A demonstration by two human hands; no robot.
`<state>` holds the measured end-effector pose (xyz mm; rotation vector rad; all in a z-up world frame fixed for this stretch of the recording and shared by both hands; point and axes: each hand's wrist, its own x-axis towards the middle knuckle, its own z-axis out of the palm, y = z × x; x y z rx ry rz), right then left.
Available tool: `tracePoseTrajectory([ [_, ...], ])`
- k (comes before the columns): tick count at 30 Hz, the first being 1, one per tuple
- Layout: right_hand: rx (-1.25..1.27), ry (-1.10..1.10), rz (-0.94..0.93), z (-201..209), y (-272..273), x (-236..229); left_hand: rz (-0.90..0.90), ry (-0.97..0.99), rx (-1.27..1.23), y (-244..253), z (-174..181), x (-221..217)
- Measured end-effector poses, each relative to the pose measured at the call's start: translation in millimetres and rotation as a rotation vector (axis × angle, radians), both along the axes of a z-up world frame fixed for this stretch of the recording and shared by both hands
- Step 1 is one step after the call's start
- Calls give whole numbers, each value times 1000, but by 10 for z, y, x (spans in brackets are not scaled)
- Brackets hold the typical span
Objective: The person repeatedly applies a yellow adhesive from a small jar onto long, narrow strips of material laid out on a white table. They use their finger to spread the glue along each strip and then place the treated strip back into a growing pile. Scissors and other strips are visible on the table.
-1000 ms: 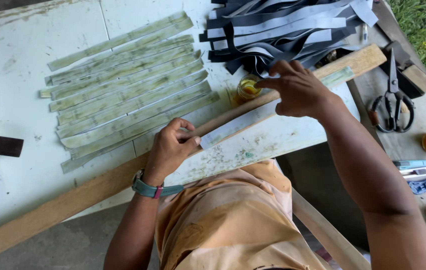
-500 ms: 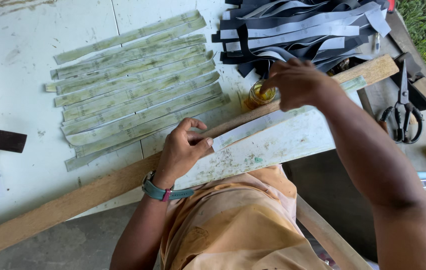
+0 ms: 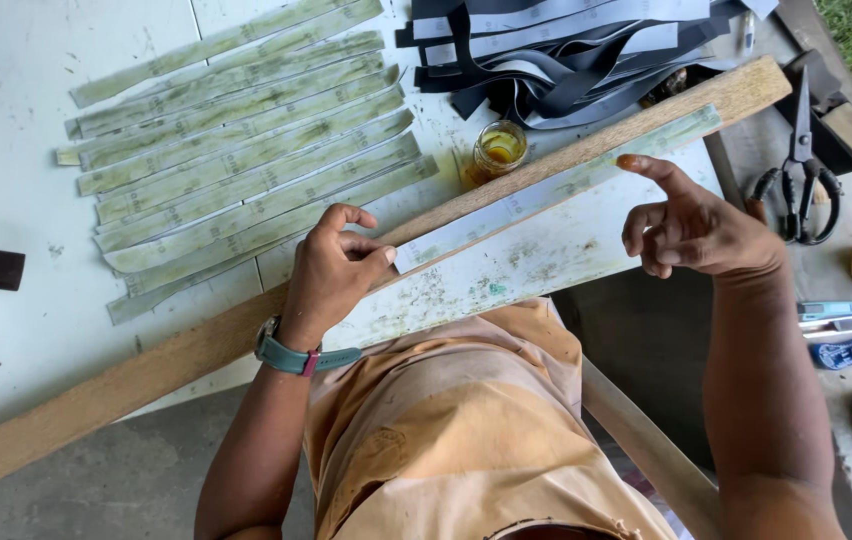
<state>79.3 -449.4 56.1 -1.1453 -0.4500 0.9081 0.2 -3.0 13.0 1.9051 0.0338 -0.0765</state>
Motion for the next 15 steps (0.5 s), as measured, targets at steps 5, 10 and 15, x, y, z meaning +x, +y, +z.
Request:
tracePoseTrajectory([
  [5, 53, -8, -14, 81, 73, 3, -15, 20, -20, 44, -64, 7],
  [10, 2, -155, 95, 422, 432, 244, -19, 17, -16, 45, -123, 15],
  [15, -824, -630, 248, 710, 1088, 271, -16, -47, -13, 43, -120, -8],
])
